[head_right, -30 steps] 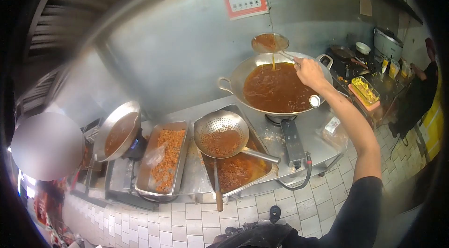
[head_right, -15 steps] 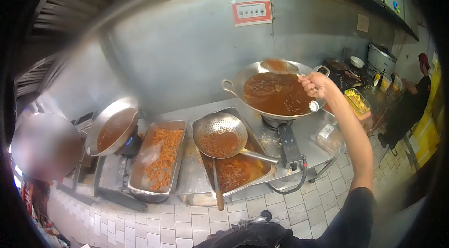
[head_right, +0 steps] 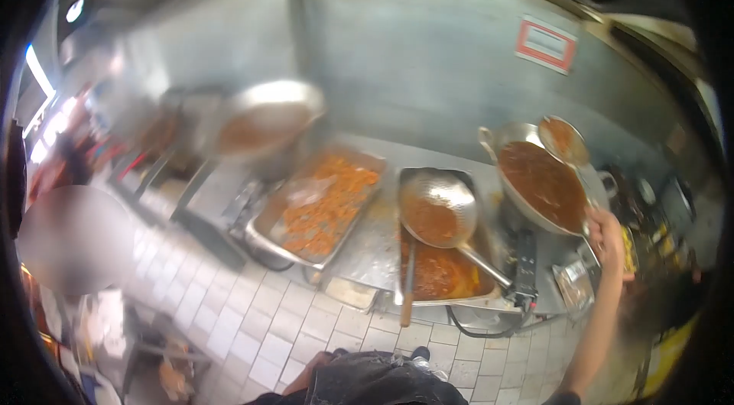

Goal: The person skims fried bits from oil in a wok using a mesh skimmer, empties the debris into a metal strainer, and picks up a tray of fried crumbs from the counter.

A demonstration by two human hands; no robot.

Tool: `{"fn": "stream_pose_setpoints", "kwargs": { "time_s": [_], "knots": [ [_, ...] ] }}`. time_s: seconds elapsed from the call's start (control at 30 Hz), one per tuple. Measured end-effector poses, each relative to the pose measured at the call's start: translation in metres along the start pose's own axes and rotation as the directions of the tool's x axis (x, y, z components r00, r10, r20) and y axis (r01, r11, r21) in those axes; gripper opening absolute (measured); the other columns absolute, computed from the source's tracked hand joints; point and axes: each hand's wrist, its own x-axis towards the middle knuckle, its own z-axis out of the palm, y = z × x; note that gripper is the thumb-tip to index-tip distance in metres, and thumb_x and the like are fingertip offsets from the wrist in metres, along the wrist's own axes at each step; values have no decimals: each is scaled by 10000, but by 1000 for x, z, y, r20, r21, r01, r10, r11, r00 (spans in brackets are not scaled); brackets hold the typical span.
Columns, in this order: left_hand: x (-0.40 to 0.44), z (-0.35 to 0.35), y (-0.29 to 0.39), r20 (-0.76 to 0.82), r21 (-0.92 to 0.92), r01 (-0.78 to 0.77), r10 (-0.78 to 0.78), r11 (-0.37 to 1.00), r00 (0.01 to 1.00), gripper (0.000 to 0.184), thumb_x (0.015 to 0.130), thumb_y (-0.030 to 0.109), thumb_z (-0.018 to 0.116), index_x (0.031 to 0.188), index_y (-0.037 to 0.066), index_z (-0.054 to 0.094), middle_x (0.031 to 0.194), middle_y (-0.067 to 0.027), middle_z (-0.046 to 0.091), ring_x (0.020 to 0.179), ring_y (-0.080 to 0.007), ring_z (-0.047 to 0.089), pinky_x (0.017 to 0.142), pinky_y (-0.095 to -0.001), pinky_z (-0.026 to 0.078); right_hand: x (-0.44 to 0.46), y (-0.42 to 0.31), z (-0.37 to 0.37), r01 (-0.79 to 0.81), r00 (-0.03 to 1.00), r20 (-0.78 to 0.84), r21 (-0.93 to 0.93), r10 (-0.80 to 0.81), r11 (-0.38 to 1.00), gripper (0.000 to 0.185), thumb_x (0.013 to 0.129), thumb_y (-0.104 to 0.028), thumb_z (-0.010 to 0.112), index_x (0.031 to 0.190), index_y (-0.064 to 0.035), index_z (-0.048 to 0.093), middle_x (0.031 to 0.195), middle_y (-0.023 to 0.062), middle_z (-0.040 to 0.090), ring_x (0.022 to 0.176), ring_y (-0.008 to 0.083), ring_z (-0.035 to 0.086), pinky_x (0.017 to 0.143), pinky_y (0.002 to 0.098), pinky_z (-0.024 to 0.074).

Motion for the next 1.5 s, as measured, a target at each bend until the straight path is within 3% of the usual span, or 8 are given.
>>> {"fn": "stream_pose_setpoints", "kwargs": {
  "time_s": [0.37,0.5,0.63,0.7,0.8,1.03,1.4,1.5],
  "knots": [
    [-38,9,-109,72,-390,340,-340,856,938,319,735,336,582,908,74,637,794,-88,634,692,-205,607,586,-335,493,2,29,36,-94,994,-52,40,96,995,88,843,-165,483,873,-92,521,516,-85,399,334,1,282,288,149,188],
    [-59,3,-127,85,310,-68,44,948,995,263,714,193,572,955,99,617,941,-94,623,806,-242,613,709,-327,489,18,6,22,75,990,-118,-21,-77,997,94,827,-209,504,817,-118,523,507,-99,348,358,4,254,314,164,162],
    [-58,29,-142,79,-263,285,-273,922,959,294,719,172,581,1006,113,604,931,-84,625,775,-204,619,630,-339,514,5,-33,37,289,948,-100,-124,-302,949,163,811,-301,527,821,-141,551,532,-102,397,381,-1,272,342,161,180],
    [-52,39,-151,44,95,-90,86,991,995,277,779,253,524,988,95,615,901,-81,629,755,-170,610,577,-293,510,-4,-41,58,376,883,-266,-92,-386,922,173,834,-290,488,852,-126,539,501,-106,354,347,-2,255,313,165,163],
    [-54,37,-124,-29,-446,188,-224,875,974,319,765,283,546,1003,81,610,930,-95,633,799,-179,615,645,-308,503,-31,-37,86,515,785,-360,-76,-505,854,195,802,-263,523,892,-92,549,548,-73,415,385,3,296,337,149,185],
    [-35,32,-114,20,-636,168,-201,753,979,367,726,382,605,912,68,643,849,-111,647,807,-199,614,698,-297,474,-17,11,47,-49,998,-36,100,53,994,72,762,-85,539,756,-100,469,521,-82,338,362,26,276,307,191,193],
    [-50,-1,-93,51,-51,-88,90,995,995,350,719,366,548,965,133,636,989,-92,618,930,-244,580,809,-294,448,-53,-34,61,226,968,-112,-19,-226,974,69,762,-45,533,772,-89,481,514,-103,298,374,-4,224,331,182,154],
    [-40,15,-101,93,-433,269,-254,860,963,348,716,374,550,957,141,644,989,-90,620,945,-231,577,836,-287,438,-56,-33,55,185,980,-74,8,-184,983,63,763,-39,528,772,-83,482,514,-101,299,374,-3,220,332,182,153]
  ]
}}
